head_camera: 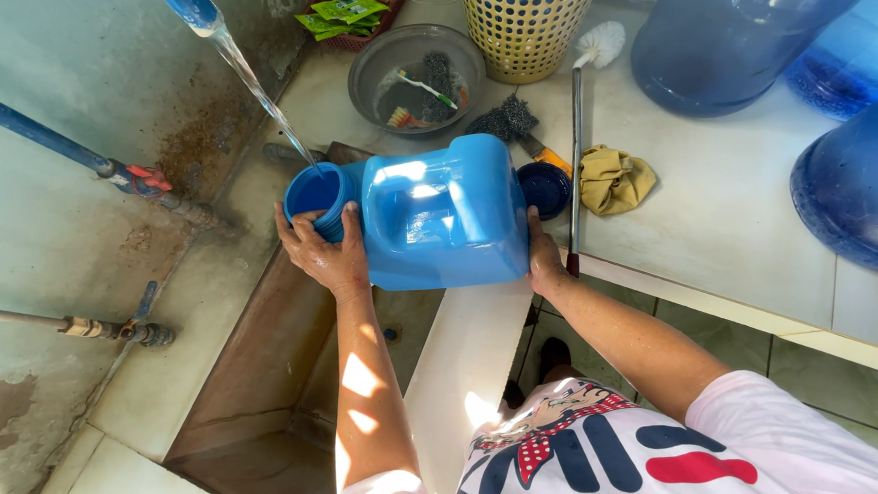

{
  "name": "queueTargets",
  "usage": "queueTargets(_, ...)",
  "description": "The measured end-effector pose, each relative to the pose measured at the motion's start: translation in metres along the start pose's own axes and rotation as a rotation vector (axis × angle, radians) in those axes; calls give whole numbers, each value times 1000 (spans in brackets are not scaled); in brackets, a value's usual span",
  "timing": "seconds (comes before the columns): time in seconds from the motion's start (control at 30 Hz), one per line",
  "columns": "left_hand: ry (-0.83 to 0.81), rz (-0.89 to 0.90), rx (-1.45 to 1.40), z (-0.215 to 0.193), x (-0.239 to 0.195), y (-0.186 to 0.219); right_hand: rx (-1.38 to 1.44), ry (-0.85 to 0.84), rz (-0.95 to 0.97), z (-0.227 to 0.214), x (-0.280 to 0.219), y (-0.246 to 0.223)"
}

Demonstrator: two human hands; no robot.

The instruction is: Washing and scrubbing a blue water container and its cap with a brush and scrub pad.

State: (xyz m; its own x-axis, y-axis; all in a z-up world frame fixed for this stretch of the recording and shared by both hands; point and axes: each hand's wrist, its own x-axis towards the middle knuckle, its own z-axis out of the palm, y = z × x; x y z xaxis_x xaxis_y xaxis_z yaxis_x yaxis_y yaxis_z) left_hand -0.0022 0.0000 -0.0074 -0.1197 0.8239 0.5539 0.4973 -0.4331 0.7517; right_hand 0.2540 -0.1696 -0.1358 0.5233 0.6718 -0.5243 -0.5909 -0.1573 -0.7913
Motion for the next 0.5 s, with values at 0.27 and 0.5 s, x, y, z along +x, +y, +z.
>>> queueTargets(0.27,10,13,-3,-1,-2,-4,-14,-2,6,3,-6,-3)
queueTargets(0.5,16,8,2,1,-2,-7,-25,15,23,4,-5,-4)
